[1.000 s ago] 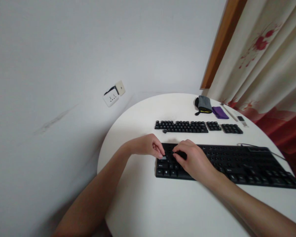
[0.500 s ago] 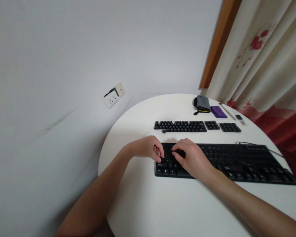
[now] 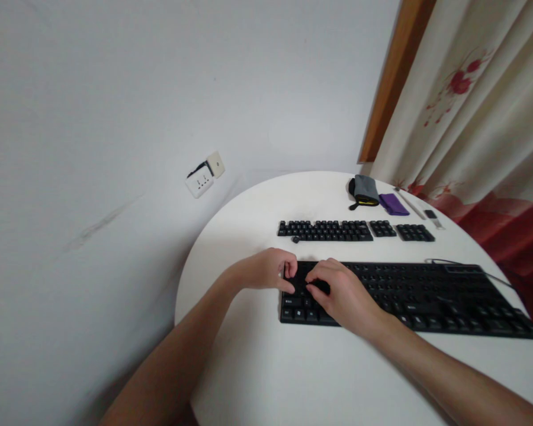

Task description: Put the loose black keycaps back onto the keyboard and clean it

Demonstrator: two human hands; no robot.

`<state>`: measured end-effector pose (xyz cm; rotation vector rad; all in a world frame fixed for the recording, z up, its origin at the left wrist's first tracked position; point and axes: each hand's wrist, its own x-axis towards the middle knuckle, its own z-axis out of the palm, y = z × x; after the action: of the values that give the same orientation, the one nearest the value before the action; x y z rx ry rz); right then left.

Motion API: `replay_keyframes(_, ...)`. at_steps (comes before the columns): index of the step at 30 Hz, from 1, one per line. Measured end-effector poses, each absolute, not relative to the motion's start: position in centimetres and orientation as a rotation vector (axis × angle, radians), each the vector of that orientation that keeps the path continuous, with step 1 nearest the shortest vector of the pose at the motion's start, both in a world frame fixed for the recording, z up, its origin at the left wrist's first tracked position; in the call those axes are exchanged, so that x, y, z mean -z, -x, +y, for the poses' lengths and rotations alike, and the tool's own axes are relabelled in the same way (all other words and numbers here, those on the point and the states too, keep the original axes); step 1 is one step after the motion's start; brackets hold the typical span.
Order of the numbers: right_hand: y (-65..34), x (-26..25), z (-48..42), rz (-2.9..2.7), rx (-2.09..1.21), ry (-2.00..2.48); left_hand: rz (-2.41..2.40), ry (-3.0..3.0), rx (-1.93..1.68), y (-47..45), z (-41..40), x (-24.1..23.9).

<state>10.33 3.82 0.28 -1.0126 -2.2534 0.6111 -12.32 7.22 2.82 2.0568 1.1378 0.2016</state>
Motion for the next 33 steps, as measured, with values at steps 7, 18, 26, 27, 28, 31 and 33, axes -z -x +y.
replay_keyframes(7,-9.8,-0.2,3.3,-2.258,-0.647,0.98,1.09,-2.207,-0.337,12.8,7.5,-2.4)
replay_keyframes(18,-9.6,0.1,3.2,-2.32,-0.598,0.933,1.086,-2.11,-0.286,13.2,8.0,-1.4)
replay_keyframes(26,-9.7,-0.1,3.2,-2.349,-0.554,0.912,1.052,-2.064,-0.282,13.0,7.9,-1.9)
replay_keyframes(27,-9.7,-0.1,3.2,-2.354,-0.554,0.912,1.053,-2.064,-0.281,12.9,7.8,-2.0)
replay_keyframes(28,-9.8,-0.2,3.3,-2.357,-0.553,0.914,1.049,-2.065,-0.283,12.9,7.8,-2.0)
replay_keyframes(31,-10.0,-0.2,3.5,-2.347,-0.55,0.939,1.0,-2.079,-0.29,12.7,7.8,-2.2)
replay_keyframes(33,-10.1,-0.2,3.6,-2.337,-0.557,0.954,0.966,-2.088,-0.288,12.6,7.8,-2.4)
